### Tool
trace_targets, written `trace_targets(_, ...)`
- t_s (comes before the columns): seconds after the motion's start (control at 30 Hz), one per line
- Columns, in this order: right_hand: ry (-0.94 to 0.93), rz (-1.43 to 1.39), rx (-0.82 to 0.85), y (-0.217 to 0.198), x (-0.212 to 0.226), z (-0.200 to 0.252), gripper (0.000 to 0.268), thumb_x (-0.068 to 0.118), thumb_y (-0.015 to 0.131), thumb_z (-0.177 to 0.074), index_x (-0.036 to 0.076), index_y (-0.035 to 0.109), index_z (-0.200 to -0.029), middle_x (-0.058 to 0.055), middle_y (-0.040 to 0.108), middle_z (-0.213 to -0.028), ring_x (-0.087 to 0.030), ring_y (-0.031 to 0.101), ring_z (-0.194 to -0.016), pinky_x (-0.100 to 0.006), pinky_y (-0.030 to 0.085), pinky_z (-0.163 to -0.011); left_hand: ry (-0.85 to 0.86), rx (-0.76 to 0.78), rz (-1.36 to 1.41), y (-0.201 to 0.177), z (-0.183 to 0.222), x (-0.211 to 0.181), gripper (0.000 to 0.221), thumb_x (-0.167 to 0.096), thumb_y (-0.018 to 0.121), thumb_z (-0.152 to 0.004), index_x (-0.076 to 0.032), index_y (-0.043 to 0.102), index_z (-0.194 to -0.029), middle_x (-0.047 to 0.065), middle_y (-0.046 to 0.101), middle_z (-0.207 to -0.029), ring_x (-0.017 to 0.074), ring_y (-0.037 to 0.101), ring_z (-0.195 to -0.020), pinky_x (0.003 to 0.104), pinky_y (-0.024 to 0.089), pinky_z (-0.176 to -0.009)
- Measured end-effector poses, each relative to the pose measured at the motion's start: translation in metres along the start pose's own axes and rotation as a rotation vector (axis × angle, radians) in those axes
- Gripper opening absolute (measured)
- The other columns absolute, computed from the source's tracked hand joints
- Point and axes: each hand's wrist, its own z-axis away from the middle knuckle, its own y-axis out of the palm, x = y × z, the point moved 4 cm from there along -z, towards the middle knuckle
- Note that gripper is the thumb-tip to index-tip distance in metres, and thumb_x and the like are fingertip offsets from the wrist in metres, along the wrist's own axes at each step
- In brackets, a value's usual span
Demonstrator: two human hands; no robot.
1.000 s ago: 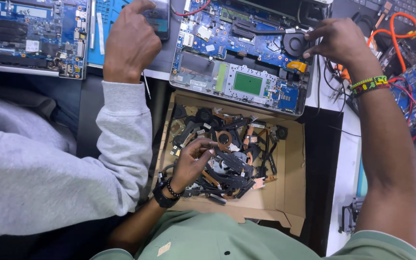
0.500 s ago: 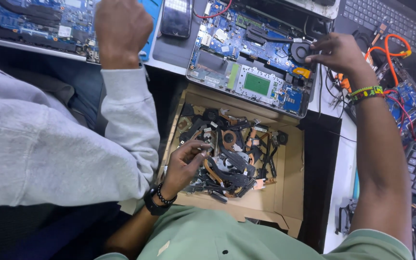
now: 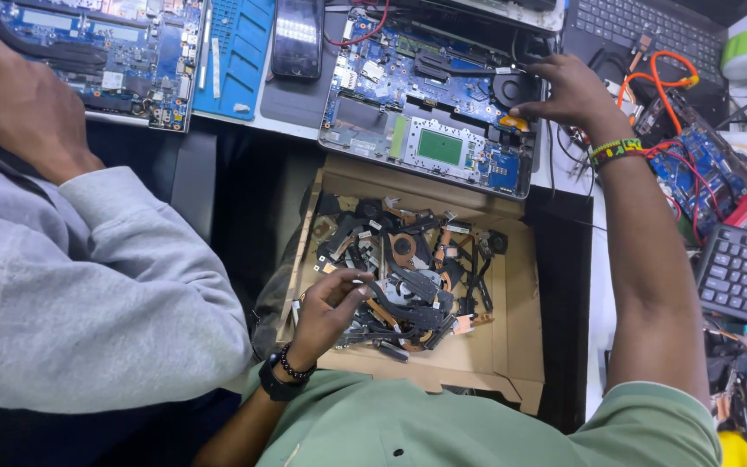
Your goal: Sort through a box of laptop cooling fans and inspect them for fit on a motherboard
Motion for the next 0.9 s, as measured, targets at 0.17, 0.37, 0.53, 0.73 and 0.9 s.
trace_targets(0.17,-0.047,0.134,-0.036,-0.011,0.005,0.001,0.090,0.059,0.078,-0.083,-0.003,0.055,-0.144,-0.022,0.055,-0.128,-0.040,0.058,-0.109,-0.052,0.052,-0.082,-0.009,0.003,0.006,-0.006,0.009,0.004,0.025,-0.011,0.065,-0.094,-0.003,0.072,-0.117,0.011,0.078,-0.114,0.0187,0.075,-0.101,0.030,0.064,-0.089)
trace_targets(0.37,-0.190,0.254,-0.307,-0.022,0.008,0.029,0.082,0.057,0.083,-0.082,-0.006,0.065,-0.131,-0.020,0.064,-0.121,-0.037,0.068,-0.088,-0.047,0.058,-0.066,0.000,-0.071,-0.016,-0.016,0.017,0.013,0.023,-0.009,0.066,-0.094,-0.004,0.074,-0.115,0.009,0.079,-0.112,0.0158,0.075,-0.092,0.026,0.063,-0.083)
trace_targets(0.53,-0.311,0.016,-0.559,-0.043,0.027,0.088,0.069,0.038,0.095,-0.086,-0.011,0.067,-0.127,-0.026,0.063,-0.121,-0.037,0.064,-0.103,-0.044,0.059,-0.084,0.093,-0.080,-0.094,-0.014,0.017,0.013,0.020,-0.009,0.066,-0.095,-0.005,0.075,-0.112,0.005,0.077,-0.110,0.0120,0.071,-0.091,0.022,0.059,-0.079)
trace_targets(0.73,-0.226,-0.991,-0.681,-0.009,0.116,0.169,0.055,0.025,0.069,-0.099,-0.006,0.051,-0.142,-0.018,0.051,-0.128,-0.038,0.070,-0.120,-0.032,0.056,-0.064,0.254,0.006,-0.319,0.000,0.011,-0.014,0.024,-0.016,0.063,-0.096,-0.009,0.076,-0.115,0.006,0.073,-0.113,0.0160,0.071,-0.091,0.026,0.059,-0.076)
trace_targets(0.9,-0.023,-1.393,-0.539,0.131,0.164,0.209,0.077,0.044,0.090,-0.068,-0.002,0.066,-0.125,-0.019,0.062,-0.114,-0.033,0.070,-0.103,-0.053,0.061,-0.086,0.474,-0.082,-0.435,-0.003,0.004,-0.045,0.027,-0.009,0.070,-0.094,-0.011,0.075,-0.121,0.014,0.072,-0.114,0.0333,0.076,-0.096,0.044,0.061,-0.085)
